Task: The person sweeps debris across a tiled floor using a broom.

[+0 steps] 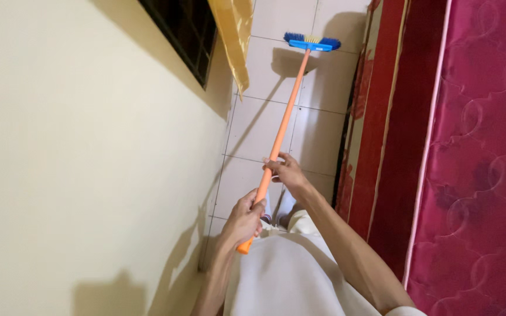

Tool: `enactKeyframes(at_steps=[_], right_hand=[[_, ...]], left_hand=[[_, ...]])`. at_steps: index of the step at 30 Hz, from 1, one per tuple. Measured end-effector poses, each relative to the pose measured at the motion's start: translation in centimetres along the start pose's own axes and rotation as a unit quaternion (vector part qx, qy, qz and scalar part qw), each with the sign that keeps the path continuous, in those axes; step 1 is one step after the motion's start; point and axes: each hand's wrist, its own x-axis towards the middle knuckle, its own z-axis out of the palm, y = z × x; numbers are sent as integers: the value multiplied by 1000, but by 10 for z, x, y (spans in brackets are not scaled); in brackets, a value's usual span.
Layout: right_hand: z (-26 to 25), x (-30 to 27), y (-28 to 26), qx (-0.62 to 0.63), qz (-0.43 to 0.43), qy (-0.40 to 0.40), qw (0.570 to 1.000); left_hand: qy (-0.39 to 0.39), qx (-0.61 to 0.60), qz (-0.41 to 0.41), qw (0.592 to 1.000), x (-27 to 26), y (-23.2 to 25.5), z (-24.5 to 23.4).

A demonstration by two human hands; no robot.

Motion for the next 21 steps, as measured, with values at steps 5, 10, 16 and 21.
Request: enactKeyframes(at_steps=[5, 10, 16, 21], right_hand=[[15, -32, 16, -31, 28, -42, 998], [19, -61, 46, -41, 21, -68, 997], [19, -95, 98, -37, 32, -98, 994], [18, -116, 136, -48, 77, -123, 988]], left_hand=[[21, -14, -4, 1000, -32, -33, -3], [47, 4, -3, 999, -67, -72, 15], [78, -30, 1, 997, -98, -117, 41], [115, 12, -14, 993, -117, -147, 58]])
